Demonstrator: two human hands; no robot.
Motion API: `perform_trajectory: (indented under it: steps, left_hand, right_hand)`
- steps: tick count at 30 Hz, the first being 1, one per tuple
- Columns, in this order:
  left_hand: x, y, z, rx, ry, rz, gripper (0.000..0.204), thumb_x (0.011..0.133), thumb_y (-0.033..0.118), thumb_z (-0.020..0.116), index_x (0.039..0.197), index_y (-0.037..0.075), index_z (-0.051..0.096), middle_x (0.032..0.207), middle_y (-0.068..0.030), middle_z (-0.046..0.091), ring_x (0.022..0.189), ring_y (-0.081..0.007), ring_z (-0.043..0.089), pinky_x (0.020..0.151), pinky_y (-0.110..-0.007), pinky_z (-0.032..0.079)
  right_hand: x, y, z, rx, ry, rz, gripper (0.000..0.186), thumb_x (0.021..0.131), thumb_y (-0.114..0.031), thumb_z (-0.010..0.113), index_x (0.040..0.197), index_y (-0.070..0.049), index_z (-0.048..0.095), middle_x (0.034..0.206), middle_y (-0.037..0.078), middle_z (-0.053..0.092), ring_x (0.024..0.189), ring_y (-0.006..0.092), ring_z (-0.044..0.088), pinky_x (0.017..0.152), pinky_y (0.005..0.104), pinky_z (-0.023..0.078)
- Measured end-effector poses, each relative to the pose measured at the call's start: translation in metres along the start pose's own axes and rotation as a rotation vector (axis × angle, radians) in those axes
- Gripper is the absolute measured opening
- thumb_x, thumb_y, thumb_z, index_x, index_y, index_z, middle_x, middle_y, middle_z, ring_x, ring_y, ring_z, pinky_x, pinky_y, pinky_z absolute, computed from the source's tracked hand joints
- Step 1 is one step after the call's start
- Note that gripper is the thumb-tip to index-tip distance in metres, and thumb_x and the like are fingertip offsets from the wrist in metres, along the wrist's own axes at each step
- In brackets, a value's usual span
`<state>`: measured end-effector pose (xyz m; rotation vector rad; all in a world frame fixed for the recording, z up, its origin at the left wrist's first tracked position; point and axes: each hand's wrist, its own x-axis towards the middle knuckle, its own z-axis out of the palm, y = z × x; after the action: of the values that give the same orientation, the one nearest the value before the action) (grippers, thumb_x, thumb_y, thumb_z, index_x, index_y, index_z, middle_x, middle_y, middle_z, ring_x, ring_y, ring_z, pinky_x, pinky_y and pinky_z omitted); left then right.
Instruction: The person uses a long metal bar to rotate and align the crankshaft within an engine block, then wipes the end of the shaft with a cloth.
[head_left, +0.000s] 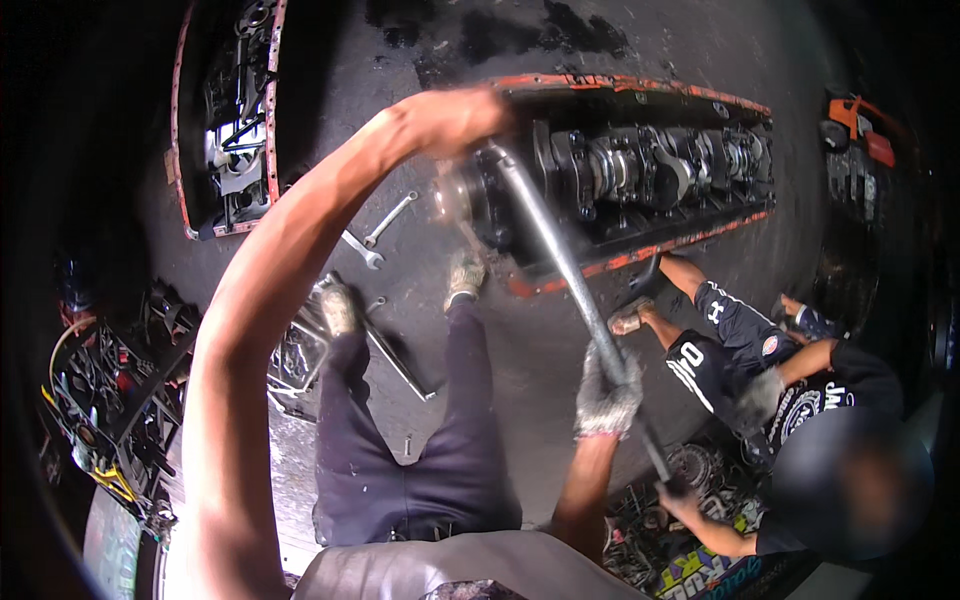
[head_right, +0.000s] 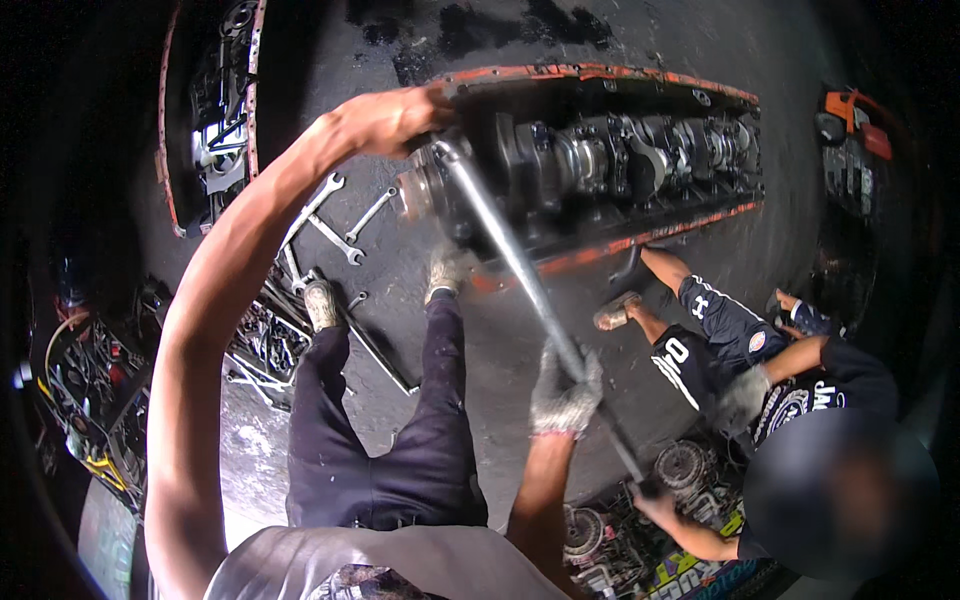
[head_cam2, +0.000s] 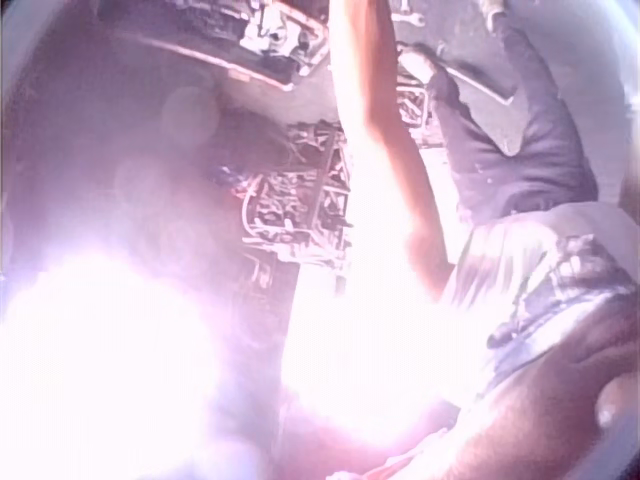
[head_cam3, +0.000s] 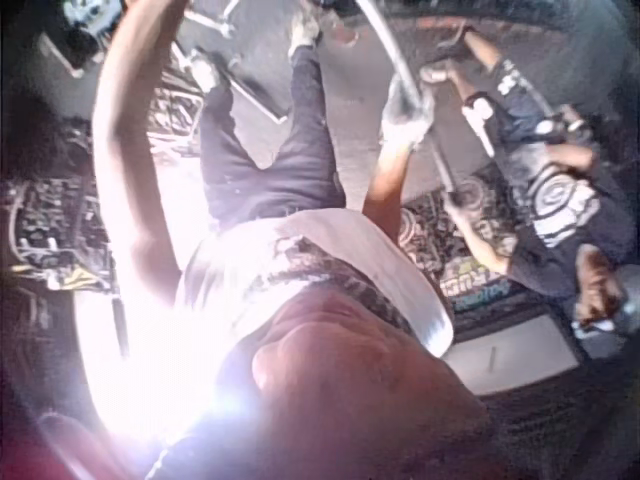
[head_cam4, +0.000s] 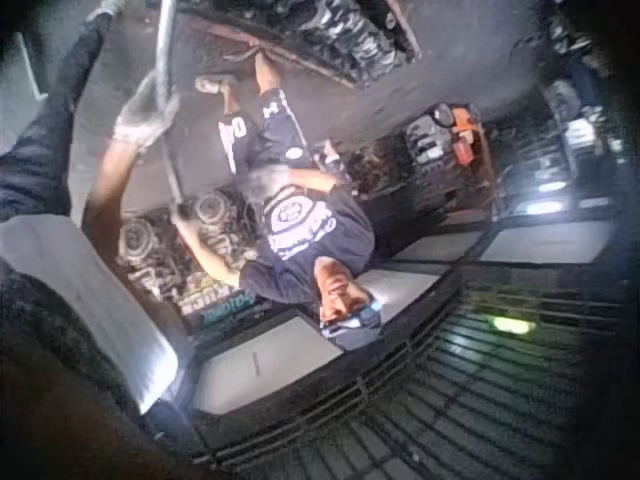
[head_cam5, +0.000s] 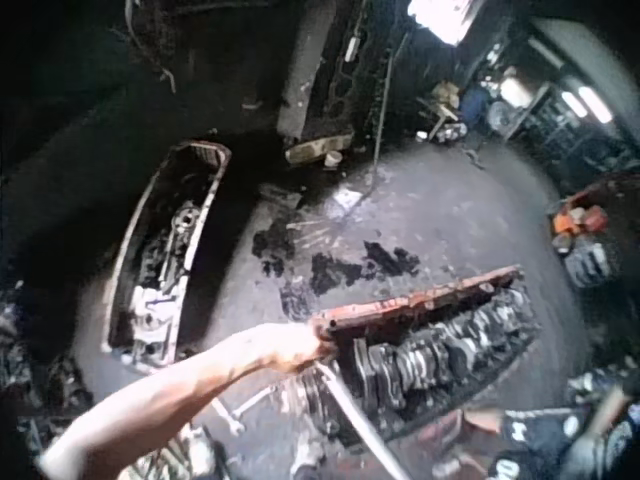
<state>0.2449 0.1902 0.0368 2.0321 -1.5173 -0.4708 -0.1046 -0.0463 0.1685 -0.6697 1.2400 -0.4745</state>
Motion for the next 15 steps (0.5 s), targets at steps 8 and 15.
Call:
perform_trajectory:
  steps: [8, 15]
  left_hand:
    - [0.03, -0.003, 0.019, 0.3, -0.217, 0.019, 0.037, 0.077, 0.011, 0.065, 0.113, 0.005, 0.061, 0.109, -0.0148, 0.063, 0.103, -0.0319, 0.063, 0.089, -0.04, 0.055]
    - [0.051, 0.0, 0.027, 0.419, -0.342, 0.1, 0.039, 0.075, 0.005, 0.065, 0.114, 0.005, 0.058, 0.109, -0.0141, 0.062, 0.095, -0.0315, 0.066, 0.079, -0.037, 0.057]
  right_hand:
    - [-0.084, 0.098, -0.037, 0.467, -0.084, 0.385, 0.038, 0.096, -0.026, 0.056, 0.114, 0.007, 0.061, 0.111, 0.021, 0.066, 0.107, 0.0314, 0.064, 0.098, 0.0394, 0.053]
    - [-0.123, 0.16, -0.032, 0.62, 0.049, 0.533, 0.039, 0.097, -0.03, 0.056, 0.113, 0.005, 0.061, 0.11, 0.02, 0.067, 0.1, 0.0299, 0.066, 0.092, 0.0405, 0.056]
